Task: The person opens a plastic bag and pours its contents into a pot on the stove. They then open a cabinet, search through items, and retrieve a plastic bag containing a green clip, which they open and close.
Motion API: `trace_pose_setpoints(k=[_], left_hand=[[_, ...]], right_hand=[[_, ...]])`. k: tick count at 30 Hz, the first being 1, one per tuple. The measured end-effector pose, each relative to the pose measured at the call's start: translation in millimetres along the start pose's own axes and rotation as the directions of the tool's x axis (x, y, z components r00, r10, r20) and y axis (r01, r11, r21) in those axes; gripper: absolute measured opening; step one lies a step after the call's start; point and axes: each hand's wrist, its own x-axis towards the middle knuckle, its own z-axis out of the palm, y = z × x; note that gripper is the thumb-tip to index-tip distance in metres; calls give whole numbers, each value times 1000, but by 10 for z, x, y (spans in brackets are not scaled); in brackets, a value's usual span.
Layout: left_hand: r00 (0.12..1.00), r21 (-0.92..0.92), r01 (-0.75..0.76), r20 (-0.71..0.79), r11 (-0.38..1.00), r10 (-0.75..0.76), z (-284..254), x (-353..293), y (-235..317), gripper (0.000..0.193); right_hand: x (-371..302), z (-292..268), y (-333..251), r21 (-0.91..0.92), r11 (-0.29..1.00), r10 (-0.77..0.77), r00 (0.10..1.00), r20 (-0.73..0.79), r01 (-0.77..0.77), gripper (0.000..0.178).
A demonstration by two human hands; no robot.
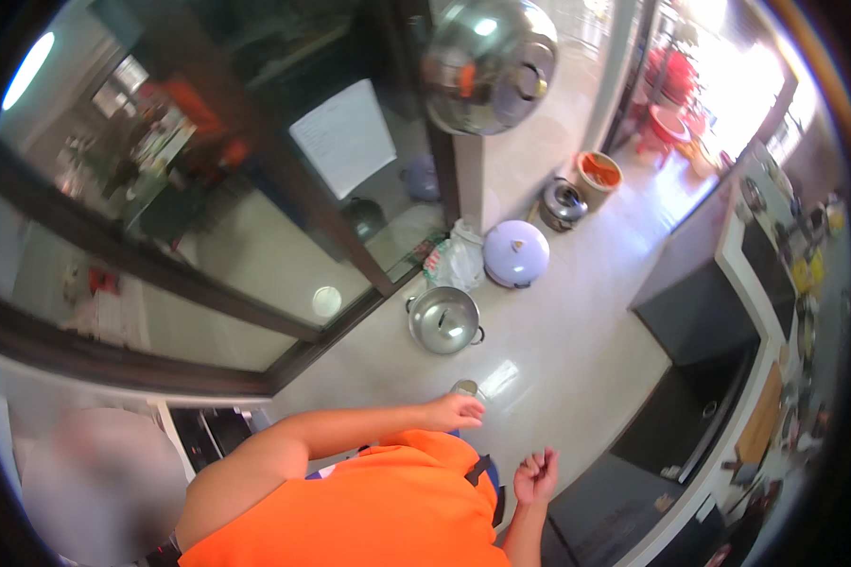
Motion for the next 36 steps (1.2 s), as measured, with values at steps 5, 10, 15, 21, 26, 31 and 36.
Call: trace_pose_setpoints(k=[5,10,15,21,26,31,36], left_hand=[[867,-187,190,493,964,-75,413,515,473,39],[895,-203,323,384,924,-228,464,922,715,29],[921,-12,286,278,958,-271,452,1683,903,23],[975,428,-219,136,877,177,488,2850,1472,17],[890,435,-455,249,777,382,618,3661,1923,14],[849,390,-528,275,754,451,716,4429,2305,12],[800,352,-592,363,725,477,717,5408,2712,11]], right_hand=[[434,862,207,-219,974,-43,998,54,54,17],[684,987,-87,-188,977,-94,994,50,102,8],[1121,1047,-554,-194,974,-121,992,-16,116,10],[1694,1482,-1536,-138,987,-102,986,-129,84,9],[2054,1807,-2331,-168,985,-66,976,-208,30,15],[2402,2101,-2888,-134,987,-127,952,-278,93,15],[2745,2431,-3506,-178,982,-113,956,-271,66,18]])
